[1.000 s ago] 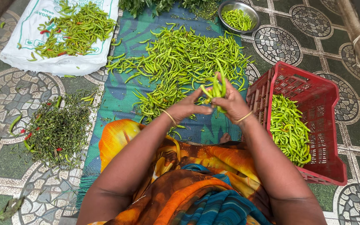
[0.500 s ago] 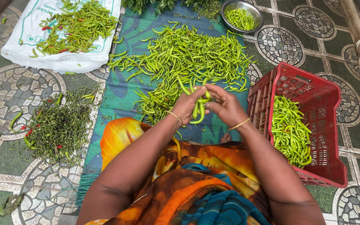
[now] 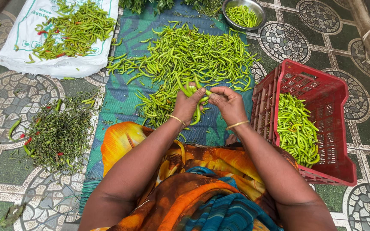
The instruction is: The person sits on a mat on the floor with a large spread of green chilies. They pick up chilies one at a time, remove the stems by hand, drop the usable chilies into a red plastic crate, and toss rejected stems and bad chilies onto a discard pile on the floor.
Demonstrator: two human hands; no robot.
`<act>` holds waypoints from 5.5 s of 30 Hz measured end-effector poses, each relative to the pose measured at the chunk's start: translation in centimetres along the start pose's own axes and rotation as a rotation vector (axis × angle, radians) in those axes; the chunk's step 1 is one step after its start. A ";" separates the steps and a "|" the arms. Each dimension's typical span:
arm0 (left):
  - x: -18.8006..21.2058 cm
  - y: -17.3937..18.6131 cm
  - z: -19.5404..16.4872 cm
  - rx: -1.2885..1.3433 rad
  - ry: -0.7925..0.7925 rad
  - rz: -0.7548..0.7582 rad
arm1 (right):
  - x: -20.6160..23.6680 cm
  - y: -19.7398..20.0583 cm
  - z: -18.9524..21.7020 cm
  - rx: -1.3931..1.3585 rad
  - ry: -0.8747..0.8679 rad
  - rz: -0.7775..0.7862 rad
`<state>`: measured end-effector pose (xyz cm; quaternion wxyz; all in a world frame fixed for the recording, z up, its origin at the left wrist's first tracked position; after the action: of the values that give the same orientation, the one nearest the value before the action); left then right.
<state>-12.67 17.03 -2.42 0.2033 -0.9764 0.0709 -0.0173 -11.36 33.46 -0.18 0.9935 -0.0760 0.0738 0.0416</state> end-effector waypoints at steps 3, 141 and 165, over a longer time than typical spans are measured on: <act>0.5 -0.2 -1.1 -0.247 -0.211 -0.004 | -0.7 0.8 -1.3 -0.174 -0.168 -0.068; -2.2 1.1 -0.5 0.582 0.153 -0.012 | 3.9 -6.0 4.5 0.858 0.627 0.551; 0.4 -1.4 -0.6 -0.941 -0.455 -0.153 | 2.9 -5.4 -3.0 -0.745 -0.219 0.085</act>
<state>-12.13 18.01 -1.36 -0.2487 -0.9435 -0.0465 0.2141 -8.42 27.82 -2.81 0.8972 -0.4235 -0.0499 0.1146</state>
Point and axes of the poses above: each hand's wrist, its own x-axis away from the middle knuckle, its own y-axis out of the back of the hand, z = x × y, the point moved 5 cm from there along -x, towards the middle knuckle, and after that the axes turned 10 degrees about -x, right-handed, at the moved point
